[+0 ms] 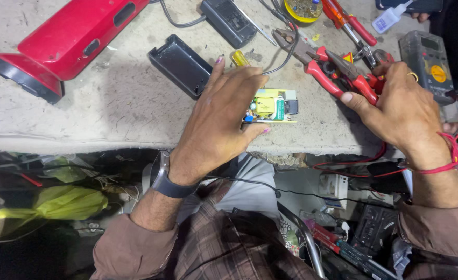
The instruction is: The person disassembles a black power adapter using a screwdriver and pliers, applies glue to the casing, and manipulates the internal circuit board. The person then reassembles the adapter and continues to adjust internal components.
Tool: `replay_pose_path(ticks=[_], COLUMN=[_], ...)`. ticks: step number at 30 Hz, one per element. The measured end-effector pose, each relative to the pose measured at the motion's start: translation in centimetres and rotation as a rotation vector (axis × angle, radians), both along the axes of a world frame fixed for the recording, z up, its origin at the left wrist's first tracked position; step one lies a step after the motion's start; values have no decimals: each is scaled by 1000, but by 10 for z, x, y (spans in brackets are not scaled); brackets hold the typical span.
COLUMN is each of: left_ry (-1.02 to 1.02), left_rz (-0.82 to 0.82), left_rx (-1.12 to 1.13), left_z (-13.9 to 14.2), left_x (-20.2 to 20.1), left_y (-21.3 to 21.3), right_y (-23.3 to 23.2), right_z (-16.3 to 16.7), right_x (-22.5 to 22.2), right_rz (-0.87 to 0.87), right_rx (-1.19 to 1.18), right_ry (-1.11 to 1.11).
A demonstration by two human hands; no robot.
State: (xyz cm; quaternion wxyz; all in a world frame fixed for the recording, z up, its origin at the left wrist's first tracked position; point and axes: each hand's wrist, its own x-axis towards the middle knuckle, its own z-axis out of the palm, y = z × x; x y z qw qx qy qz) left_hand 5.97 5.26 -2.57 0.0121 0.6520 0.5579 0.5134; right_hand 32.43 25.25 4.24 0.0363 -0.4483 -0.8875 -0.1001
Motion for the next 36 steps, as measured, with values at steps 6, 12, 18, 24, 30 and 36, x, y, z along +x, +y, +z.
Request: replay_pose_path(ticks=[6, 12, 18, 24, 30, 36], left_ry=[-37, 106, 263, 310, 477, 421], left_rz=[115, 260, 391, 504, 584, 607], left_rx=[-12, -161, -395, -696, -812, -813], left_z=[27, 44, 59, 79, 82, 85], left_x=[6, 11, 32, 44, 59, 69], left_y=[-15, -19, -8, 11, 21, 26], right_y=[-11, -31, -61, -68, -71, -67], right_z=[-14, -13, -18, -18, -31, -39], right_x=[-4, -16, -63, -75, -72, -66], right_rz=[169, 458, 746, 777, 774, 766], right_rx=[303, 384, 3, -72, -11, 28], right_ry=[25, 201, 470, 525, 615, 584])
